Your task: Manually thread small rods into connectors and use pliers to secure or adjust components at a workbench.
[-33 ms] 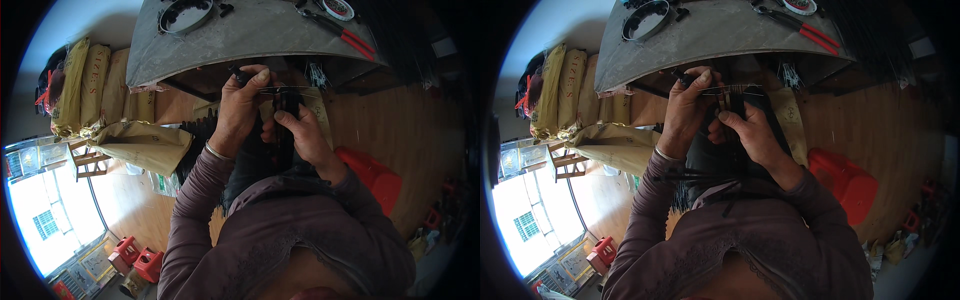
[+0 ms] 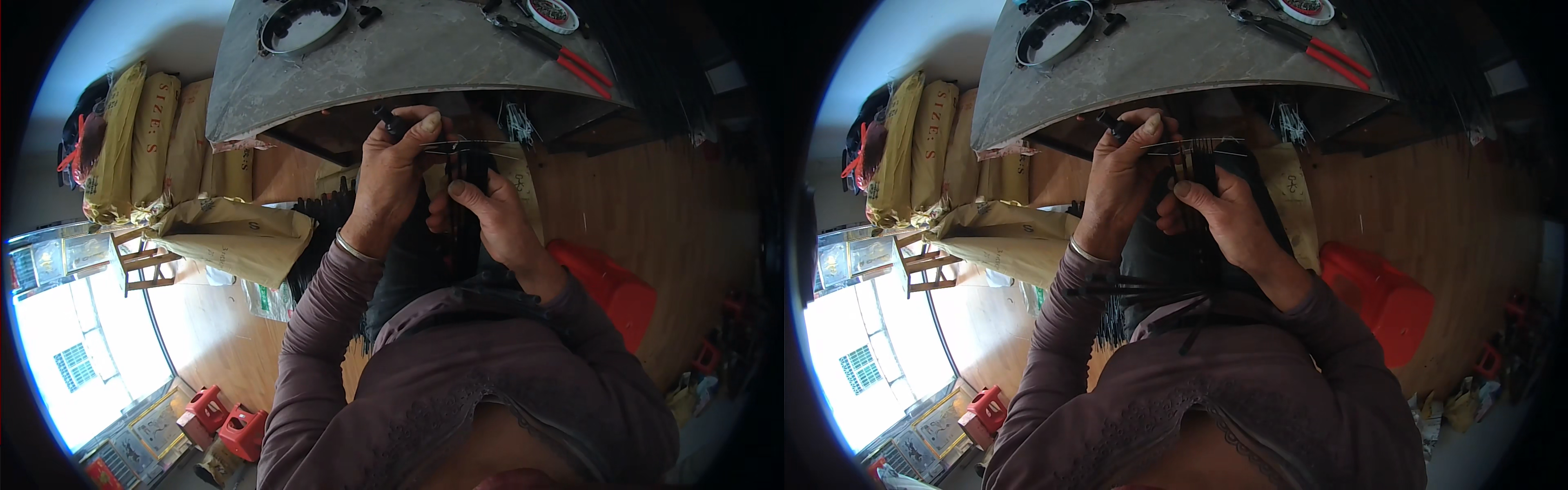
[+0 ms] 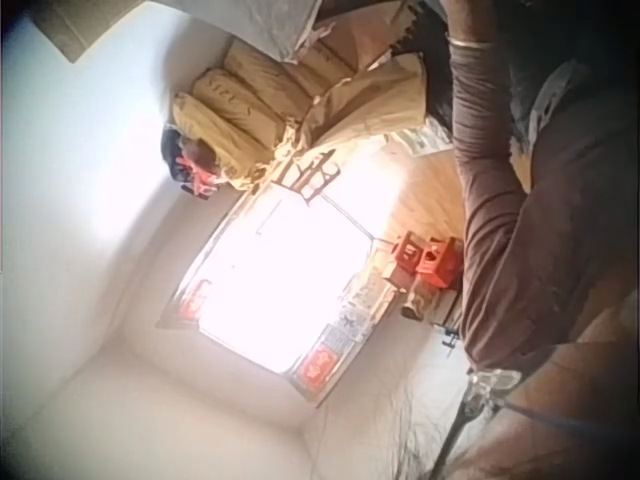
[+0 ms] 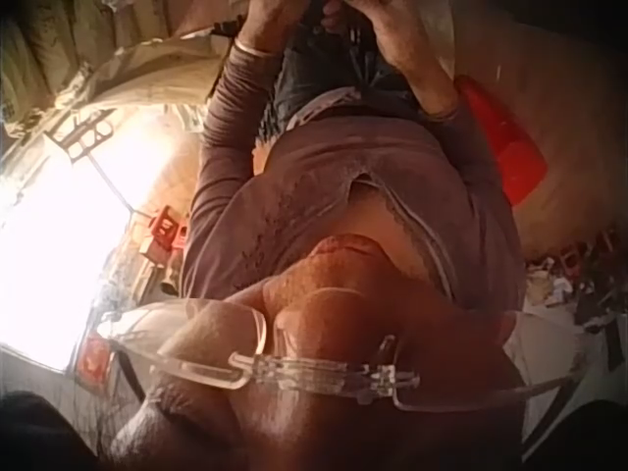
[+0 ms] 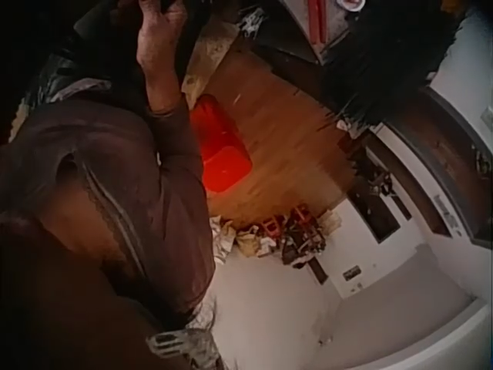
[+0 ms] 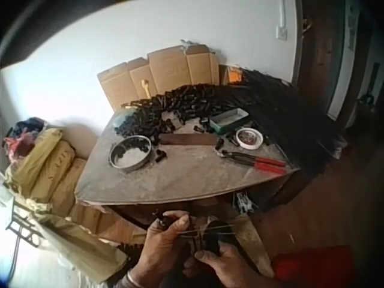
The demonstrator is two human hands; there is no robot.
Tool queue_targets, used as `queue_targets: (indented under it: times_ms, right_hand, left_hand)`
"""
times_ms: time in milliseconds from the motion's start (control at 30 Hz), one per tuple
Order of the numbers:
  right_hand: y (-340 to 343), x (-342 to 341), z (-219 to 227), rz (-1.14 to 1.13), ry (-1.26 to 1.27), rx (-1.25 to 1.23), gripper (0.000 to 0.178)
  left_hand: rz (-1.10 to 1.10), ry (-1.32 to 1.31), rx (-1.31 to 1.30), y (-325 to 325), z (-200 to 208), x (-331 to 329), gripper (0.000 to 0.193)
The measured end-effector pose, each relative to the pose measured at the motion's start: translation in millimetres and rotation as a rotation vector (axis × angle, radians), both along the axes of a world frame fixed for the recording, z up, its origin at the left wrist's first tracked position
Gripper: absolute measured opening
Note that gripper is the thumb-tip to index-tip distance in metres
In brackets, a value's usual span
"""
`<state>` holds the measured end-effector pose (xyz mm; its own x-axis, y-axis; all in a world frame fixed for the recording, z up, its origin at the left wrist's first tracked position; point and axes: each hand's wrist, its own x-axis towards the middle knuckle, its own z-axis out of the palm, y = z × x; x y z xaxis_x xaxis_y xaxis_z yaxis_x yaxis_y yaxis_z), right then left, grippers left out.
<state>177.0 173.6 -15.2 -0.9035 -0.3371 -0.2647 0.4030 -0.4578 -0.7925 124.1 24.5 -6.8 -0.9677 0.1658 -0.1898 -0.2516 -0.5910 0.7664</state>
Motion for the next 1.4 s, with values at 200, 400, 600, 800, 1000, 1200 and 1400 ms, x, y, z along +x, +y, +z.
queue_targets:
  times_ms: [200,400,600,800,1000,1200,1400]
  right_hand:
    - [0,0,0,-0.004,-0.011,0.0,0.018]
    - [-2,0,-2,0.002,-0.019,0.02,0.019]
    - [-11,2,7,-0.046,0.068,0.068,0.021]
    - [-4,-1,2,-0.07,0.08,0.06,0.019]
    - [-4,0,1,-0.059,0.082,0.059,0.015]
    - [9,-7,-3,-0.048,0.298,0.371,0.014]
    - [21,-19,3,0.004,0.715,0.846,0.02]
  left_hand:
    - [0.001,0.034,-0.014,0,1,-1,0.013]
    - [-0.035,0.03,-0.067,-6,3,-2,0.014]
    - [-0.024,-0.009,-0.07,-11,5,-1,0.016]
    - [0.043,-0.119,-0.096,-8,13,5,0.03]
    - [-0.047,0.069,-0.493,-8,9,25,0.029]
    - [-0.013,0.044,-0.356,-5,4,26,0.026]
    - [0.036,0.018,-0.327,4,6,29,0.027]
